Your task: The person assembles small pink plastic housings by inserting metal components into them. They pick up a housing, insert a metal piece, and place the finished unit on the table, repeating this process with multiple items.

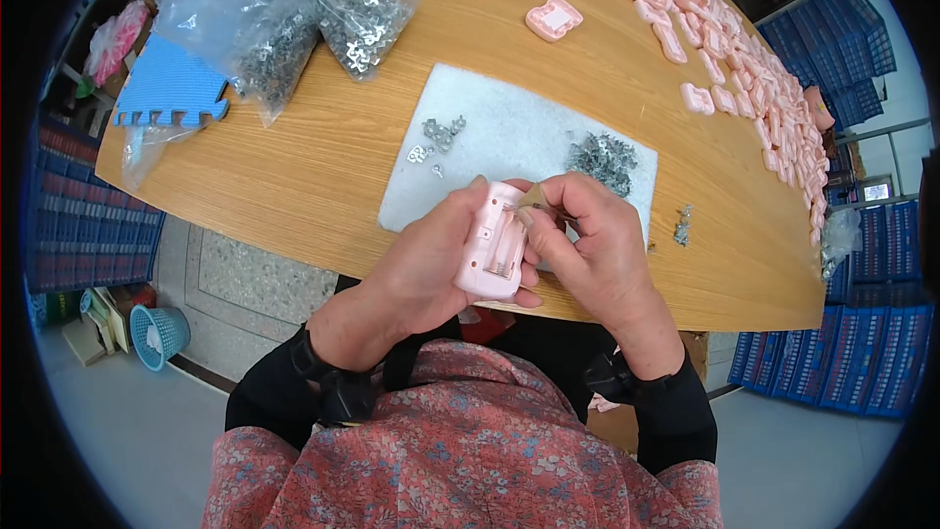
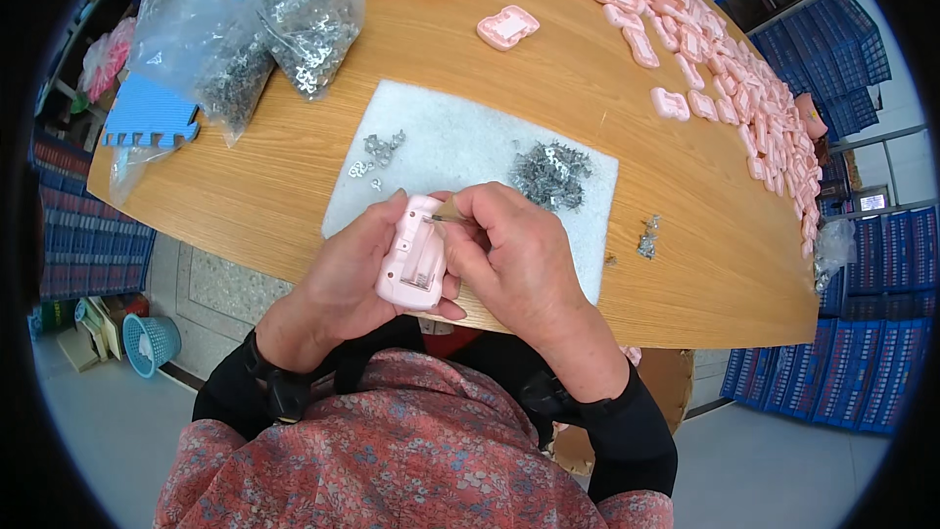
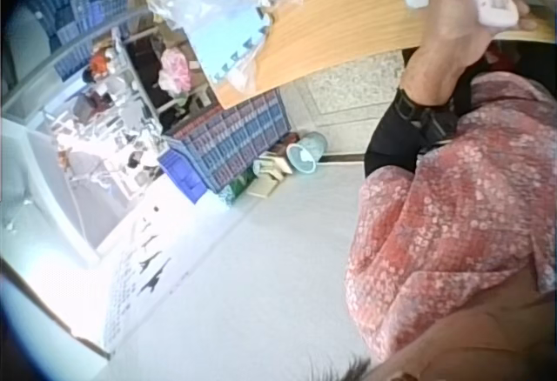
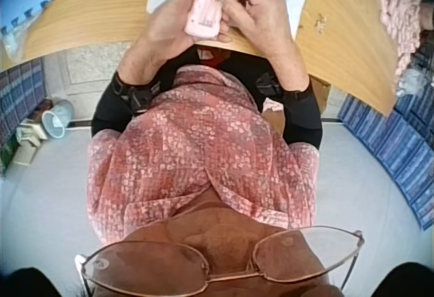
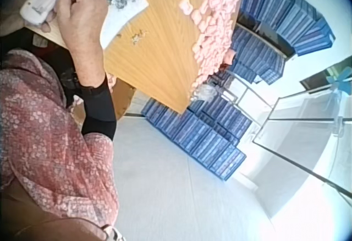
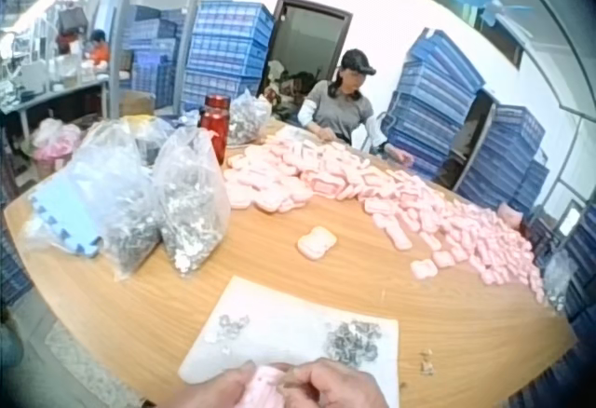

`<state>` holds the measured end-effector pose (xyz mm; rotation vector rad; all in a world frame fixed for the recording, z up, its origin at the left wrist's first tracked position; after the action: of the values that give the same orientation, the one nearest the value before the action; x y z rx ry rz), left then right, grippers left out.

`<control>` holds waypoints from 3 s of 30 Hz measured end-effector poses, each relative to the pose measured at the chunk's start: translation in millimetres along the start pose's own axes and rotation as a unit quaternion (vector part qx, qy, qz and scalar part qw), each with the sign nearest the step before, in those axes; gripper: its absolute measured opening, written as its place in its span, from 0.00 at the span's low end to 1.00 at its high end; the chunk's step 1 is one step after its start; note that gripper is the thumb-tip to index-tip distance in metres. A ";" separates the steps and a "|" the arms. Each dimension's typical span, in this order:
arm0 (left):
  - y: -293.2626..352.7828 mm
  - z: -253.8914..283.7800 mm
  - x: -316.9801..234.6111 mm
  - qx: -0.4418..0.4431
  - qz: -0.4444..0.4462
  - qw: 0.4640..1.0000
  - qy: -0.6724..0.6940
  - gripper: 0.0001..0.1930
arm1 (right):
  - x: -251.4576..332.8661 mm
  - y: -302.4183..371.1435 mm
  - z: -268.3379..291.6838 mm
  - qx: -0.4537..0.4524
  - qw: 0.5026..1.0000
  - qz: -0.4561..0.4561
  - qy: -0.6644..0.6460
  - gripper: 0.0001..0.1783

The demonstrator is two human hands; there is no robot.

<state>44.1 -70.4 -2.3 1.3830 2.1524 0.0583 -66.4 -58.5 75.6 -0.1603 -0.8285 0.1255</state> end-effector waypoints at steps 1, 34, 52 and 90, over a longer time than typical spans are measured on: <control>-0.7 0.2 0.9 0.001 0.000 1.000 -0.003 0.25 | 0.7 0.3 -0.3 -0.002 1.000 0.004 0.008 0.07; -9.1 -1.7 9.7 -0.019 0.012 0.999 -0.040 0.26 | -19.0 18.0 18.8 -0.060 0.996 -0.057 0.026 0.07; 1.6 -21.9 -12.3 -0.040 -0.128 0.838 -0.529 0.20 | -50.0 46.4 -4.2 0.052 0.870 -0.275 -0.405 0.11; -20.7 -18.9 25.1 0.079 0.047 0.995 0.033 0.19 | -28.5 61.9 15.8 -0.126 0.973 -0.009 -0.191 0.15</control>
<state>10.4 -53.8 -4.4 1.5925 2.1842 -0.0316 -100.2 -1.3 53.8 -0.3743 -1.2306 0.0323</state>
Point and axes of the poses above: each hand's wrist, its own y-axis away from the middle knuckle, its own z-axis out of the back of the hand, x = y × z, the point moved 7 cm from there along -y, towards the middle knuckle, and after that the axes turned 3 degrees about -y, right-handed, at the moved point
